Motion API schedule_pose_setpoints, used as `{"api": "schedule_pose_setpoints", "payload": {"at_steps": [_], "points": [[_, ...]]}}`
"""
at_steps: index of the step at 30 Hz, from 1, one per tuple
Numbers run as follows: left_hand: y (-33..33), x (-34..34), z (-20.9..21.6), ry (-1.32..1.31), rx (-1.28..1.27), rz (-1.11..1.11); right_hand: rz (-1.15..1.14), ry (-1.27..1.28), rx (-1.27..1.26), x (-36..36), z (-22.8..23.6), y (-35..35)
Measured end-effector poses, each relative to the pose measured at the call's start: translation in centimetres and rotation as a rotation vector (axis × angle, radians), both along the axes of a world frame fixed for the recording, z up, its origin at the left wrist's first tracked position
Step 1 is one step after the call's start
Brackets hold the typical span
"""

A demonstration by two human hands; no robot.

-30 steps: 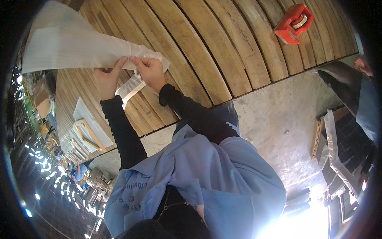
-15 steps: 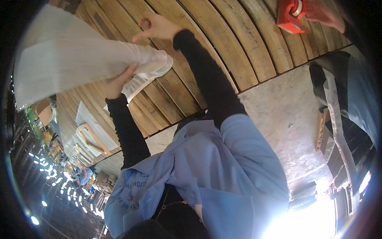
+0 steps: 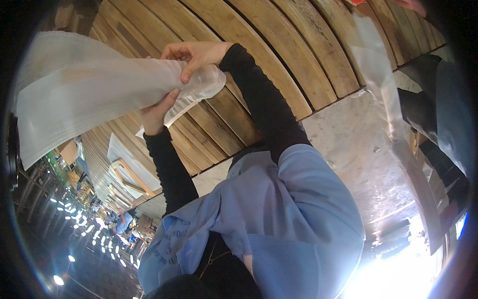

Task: The person wraps wooden furniture frame pieces in bubble wrap and secures them with tape. They handle each frame individually, fold the wrap around it, and apply tape to seal the package on a wooden workbench.

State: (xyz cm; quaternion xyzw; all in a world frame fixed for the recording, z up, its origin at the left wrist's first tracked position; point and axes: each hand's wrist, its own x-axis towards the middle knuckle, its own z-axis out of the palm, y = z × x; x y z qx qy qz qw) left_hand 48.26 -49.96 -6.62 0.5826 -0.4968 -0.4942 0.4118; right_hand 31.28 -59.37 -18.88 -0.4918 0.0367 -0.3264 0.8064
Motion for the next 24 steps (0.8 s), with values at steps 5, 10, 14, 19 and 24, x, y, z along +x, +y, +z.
{"api": "schedule_pose_setpoints", "payload": {"at_steps": [5, 10, 14, 19, 24], "points": [[0.9, -4.6, -2.6, -0.041, -0.131, 0.248, 0.138, 0.073, 0.31, 0.6, -5.0, -2.8], [3.2, -0.5, -3.2, -0.09, -0.389, 0.438, -0.281, 0.293, 0.085, -1.0, 0.3, 0.7], [4.3, 5.5, 7.8, 0.739, -0.392, -0.135, -0.116, 0.175, -0.4, -1.9, 5.2, 1.9], [3.6, 10.2, 8.7, 1.348, -0.41, -0.341, 0.748, -0.299, -0.13, 3.5, 7.8, 4.0], [7.7, 12.6, -2.1, 1.682, -0.479, 0.238, 0.523, 0.396, 0.12, -1.0, 8.0, 5.3]]}}
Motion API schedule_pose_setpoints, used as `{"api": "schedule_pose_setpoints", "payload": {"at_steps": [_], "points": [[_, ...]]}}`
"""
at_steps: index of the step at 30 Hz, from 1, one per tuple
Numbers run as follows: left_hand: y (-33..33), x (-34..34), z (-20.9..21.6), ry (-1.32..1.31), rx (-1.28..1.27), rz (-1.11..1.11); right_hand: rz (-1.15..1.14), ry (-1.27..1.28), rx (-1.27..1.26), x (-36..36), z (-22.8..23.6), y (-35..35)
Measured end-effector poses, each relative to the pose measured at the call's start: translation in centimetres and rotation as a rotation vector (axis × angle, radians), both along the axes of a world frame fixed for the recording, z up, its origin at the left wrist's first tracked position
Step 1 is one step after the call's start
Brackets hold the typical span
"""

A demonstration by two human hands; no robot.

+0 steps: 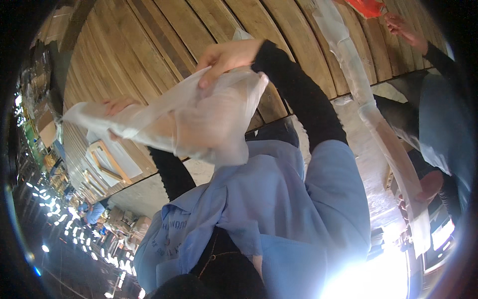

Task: The person wraps wooden furniture frame pieces in bubble wrap and secures them with tape. They handle each frame individually, fold the wrap around it, and apply tape to seal the package on a wooden workbench.

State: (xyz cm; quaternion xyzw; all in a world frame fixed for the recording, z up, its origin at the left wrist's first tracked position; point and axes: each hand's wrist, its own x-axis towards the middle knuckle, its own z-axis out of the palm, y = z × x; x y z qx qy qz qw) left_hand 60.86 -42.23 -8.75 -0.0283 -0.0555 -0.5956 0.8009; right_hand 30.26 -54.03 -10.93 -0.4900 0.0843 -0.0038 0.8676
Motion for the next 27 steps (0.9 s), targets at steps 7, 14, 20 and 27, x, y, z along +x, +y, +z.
{"api": "schedule_pose_setpoints", "payload": {"at_steps": [7, 14, 20, 27], "points": [[6.9, -0.5, -12.9, 0.215, 0.377, 0.344, -0.624, 0.365, -0.428, -0.6, -1.9, 5.6], [5.2, -1.0, -13.1, 0.25, 0.476, 0.207, -0.851, 0.341, -0.253, 3.0, -0.6, 9.1], [6.6, 2.3, -14.2, -0.499, 0.91, 0.236, -0.877, 0.186, -0.962, 3.3, 2.6, 11.2], [4.0, -1.7, -0.4, -2.091, 0.498, 0.396, -1.108, 0.18, -1.213, 3.4, -1.3, 11.4]]}}
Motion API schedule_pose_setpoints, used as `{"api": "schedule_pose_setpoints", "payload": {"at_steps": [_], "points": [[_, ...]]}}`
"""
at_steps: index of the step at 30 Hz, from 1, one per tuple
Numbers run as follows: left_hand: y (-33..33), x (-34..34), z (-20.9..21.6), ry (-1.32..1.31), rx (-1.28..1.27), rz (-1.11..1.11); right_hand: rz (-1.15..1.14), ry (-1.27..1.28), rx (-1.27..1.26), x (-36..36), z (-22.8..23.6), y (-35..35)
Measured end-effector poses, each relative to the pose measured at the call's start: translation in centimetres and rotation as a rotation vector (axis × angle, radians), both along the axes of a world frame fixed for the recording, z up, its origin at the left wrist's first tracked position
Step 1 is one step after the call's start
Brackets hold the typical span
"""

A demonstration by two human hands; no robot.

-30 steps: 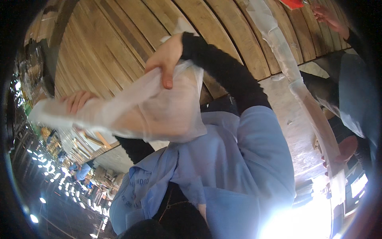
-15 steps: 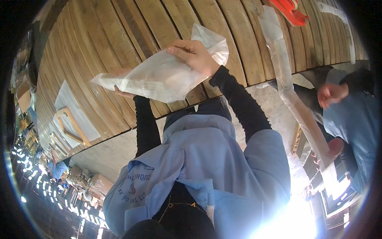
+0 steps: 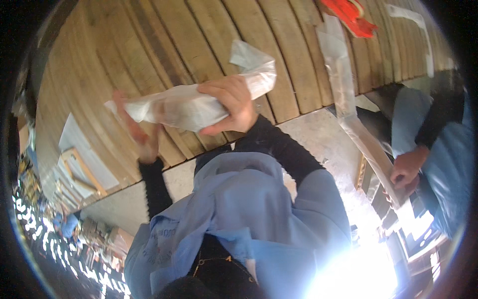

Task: The person wraps wooden furniture frame pieces in bubble wrap and secures them with tape. They handle each frame individually, fold the wrap around it, and apply tape to seal the package on a wooden workbench.

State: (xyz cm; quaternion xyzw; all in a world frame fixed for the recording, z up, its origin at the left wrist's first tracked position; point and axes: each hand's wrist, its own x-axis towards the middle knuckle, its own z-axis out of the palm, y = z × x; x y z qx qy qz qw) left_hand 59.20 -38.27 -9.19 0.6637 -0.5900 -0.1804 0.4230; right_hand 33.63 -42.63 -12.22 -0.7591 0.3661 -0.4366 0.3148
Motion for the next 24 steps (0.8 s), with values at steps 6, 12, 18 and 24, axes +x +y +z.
{"api": "schedule_pose_setpoints", "payload": {"at_steps": [6, 12, 18, 24], "points": [[-5.9, -4.2, 5.9, -0.464, 0.219, -0.759, -0.078, -0.032, -0.017, -4.2, -0.7, -2.6], [-6.0, -5.6, 6.6, -0.386, 0.323, -0.706, -1.221, 0.393, -0.047, -31.2, -5.5, -18.7], [-5.5, -6.2, 7.1, -0.305, 0.4, -0.578, -0.978, 1.074, 0.523, -48.8, -9.6, -27.3], [-4.9, -6.5, 7.0, -0.315, 0.451, -0.52, -0.471, 0.796, 0.562, -54.4, -9.6, -29.6]]}}
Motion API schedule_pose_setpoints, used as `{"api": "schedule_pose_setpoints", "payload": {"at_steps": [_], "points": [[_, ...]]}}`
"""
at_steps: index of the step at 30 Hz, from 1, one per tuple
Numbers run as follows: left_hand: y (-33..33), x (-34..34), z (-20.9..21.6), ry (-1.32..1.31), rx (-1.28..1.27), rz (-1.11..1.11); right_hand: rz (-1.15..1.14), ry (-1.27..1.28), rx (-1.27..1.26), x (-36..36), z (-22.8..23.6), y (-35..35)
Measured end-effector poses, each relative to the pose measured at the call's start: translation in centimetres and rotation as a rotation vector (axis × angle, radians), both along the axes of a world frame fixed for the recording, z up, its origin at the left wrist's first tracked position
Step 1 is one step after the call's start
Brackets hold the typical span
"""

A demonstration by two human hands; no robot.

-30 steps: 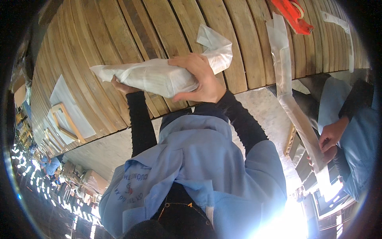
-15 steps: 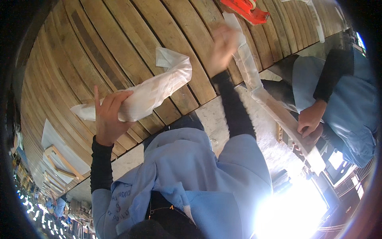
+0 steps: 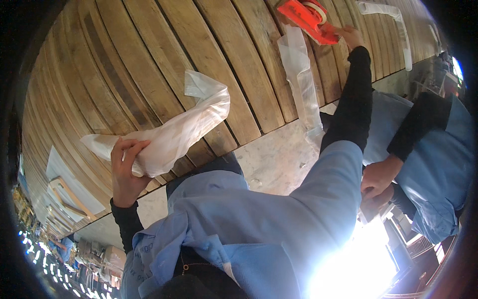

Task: The person wraps wooden furniture frame pieces in bubble wrap and secures them with tape. They handle each frame individually, fold the wrap around it, and apply tape to seal the package on a wooden workbench.

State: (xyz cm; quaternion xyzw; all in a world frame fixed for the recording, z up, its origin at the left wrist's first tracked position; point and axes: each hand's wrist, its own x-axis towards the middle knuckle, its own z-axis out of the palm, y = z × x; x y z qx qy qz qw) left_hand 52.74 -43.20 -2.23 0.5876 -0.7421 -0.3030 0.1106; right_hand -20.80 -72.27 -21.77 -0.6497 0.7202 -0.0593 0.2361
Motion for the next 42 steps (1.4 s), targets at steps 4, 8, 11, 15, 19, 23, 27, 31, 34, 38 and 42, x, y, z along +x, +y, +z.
{"api": "schedule_pose_setpoints", "payload": {"at_steps": [4, 8, 11, 15, 19, 23, 27, 31, 34, 38, 42], "points": [[-0.3, -0.3, 0.1, -0.015, -0.003, -0.001, -0.144, -0.021, -0.117, -1.7, 2.6, 2.1], [-0.5, -0.3, 0.1, -0.007, -0.025, -0.029, -0.419, 0.344, -0.047, -3.0, -1.0, 5.6], [-0.3, -0.2, 0.2, -0.031, -0.027, -0.027, -0.463, 0.651, 0.001, 3.0, -2.5, 6.0], [0.4, 0.3, -0.3, 0.025, -0.078, -0.035, -0.65, 0.454, -0.228, 4.5, -1.2, 10.5], [2.3, 0.7, -0.9, 0.081, -0.071, 0.007, -0.515, -0.724, -0.325, 30.6, 9.8, 17.5], [4.8, 0.7, -1.7, 0.111, -0.106, 0.011, -0.155, -1.161, 0.581, 47.2, 16.2, 23.6], [7.9, 0.2, -2.1, 0.114, -0.194, 0.018, 0.045, -1.073, 0.868, 52.5, 16.4, 24.8], [10.6, 0.2, -3.6, 0.11, -0.285, 0.029, 0.142, -0.728, 1.005, 52.8, 16.0, 27.2], [11.3, 0.4, -4.3, 0.035, -0.341, 0.006, 0.171, -0.531, 1.104, 51.4, 17.0, 28.0], [10.2, 0.4, -2.7, 0.015, -0.275, 0.002, 0.057, -0.416, 1.256, 49.0, 16.1, 31.1], [8.1, 0.7, -1.5, 0.017, -0.184, -0.128, 0.138, -0.334, 1.284, 43.7, 10.7, 36.7]]}}
